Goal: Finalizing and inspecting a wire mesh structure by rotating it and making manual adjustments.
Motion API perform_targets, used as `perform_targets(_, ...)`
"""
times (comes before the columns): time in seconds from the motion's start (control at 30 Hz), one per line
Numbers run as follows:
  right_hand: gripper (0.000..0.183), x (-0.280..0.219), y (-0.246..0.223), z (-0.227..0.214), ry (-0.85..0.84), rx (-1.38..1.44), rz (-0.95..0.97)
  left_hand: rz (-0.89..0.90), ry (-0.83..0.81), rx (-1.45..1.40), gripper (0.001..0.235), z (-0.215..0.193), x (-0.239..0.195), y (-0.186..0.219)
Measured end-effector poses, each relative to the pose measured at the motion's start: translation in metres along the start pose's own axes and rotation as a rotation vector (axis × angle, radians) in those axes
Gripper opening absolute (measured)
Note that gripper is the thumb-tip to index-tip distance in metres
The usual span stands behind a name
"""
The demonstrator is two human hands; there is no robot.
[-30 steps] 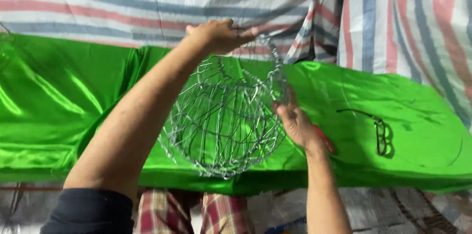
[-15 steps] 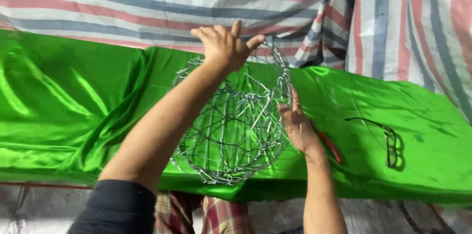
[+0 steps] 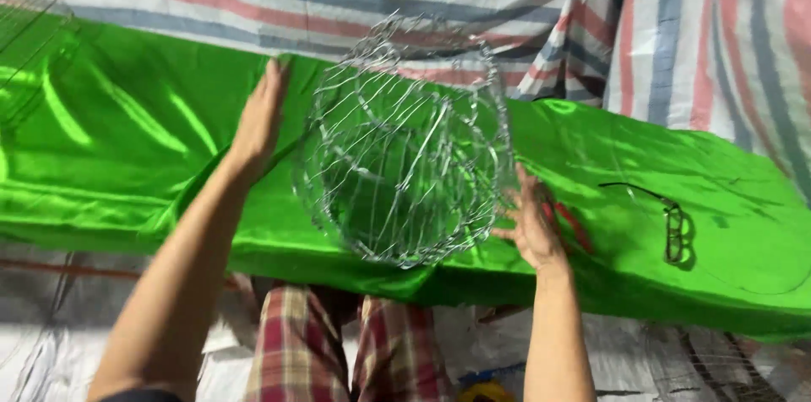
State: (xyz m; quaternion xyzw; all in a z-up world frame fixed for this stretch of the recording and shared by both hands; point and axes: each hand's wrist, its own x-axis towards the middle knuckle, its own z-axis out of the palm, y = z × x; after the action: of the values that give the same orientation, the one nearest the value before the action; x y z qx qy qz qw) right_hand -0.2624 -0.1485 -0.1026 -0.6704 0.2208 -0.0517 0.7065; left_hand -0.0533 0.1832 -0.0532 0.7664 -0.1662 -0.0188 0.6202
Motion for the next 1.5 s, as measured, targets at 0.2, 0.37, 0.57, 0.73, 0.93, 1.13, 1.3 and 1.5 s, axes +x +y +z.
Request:
perform_targets(0.2, 0.097, 0.021, 0.055, 0.011, -0.05, 0.298, -0.018, -0.179, -0.069, -0.415, 0.106, 0.03, -0.022, -0.029)
perform_targets(0.37, 0.091, -0.004, 0.053, 0.038, 0.001, 0.231, -0.062, -0.071, -0.061, -0.333, 0.086, 0.023, 0.002, -0.057)
perform_targets(0.57, 0.08, -0.017, 0.078, 0.039, 0.199, -0.225, -0.423, 0.228, 0.15, -0.191, 0.06, 0.026, -0.026, -0.1)
perform_targets(0.73, 0.055, -0.017, 0.114, 0.025, 0.319, -0.356, -0.644, 0.665, 0.416, 0.144, 0.092, 0.043, -0.113, -0.141)
perform_targets(0.93, 0.008, -0.014, 0.129, 0.036, 0.377, -0.48, -0.81, 0.7, 0.127, 0.655, 0.043, 0.061, -0.145, -0.134)
perform_targets(1.13, 0.024, -0.014, 0.121, 0.044, 0.381, -0.395, -0.815, 0.651, -0.119, 0.428, 0.024, 0.056, -0.134, -0.142)
perform_targets(1.3, 0.02, -0.02, 0.109, 0.045, 0.387, -0.495, -0.703, 0.728, -0.148, 0.396, 0.021, 0.06, -0.122, -0.155)
perform_targets(1.5, 0.014, -0.047, 0.029, 0.043, 0.539, -0.696, -0.933, 0.691, 0.0, 0.524, 0.056, 0.034, -0.138, -0.107)
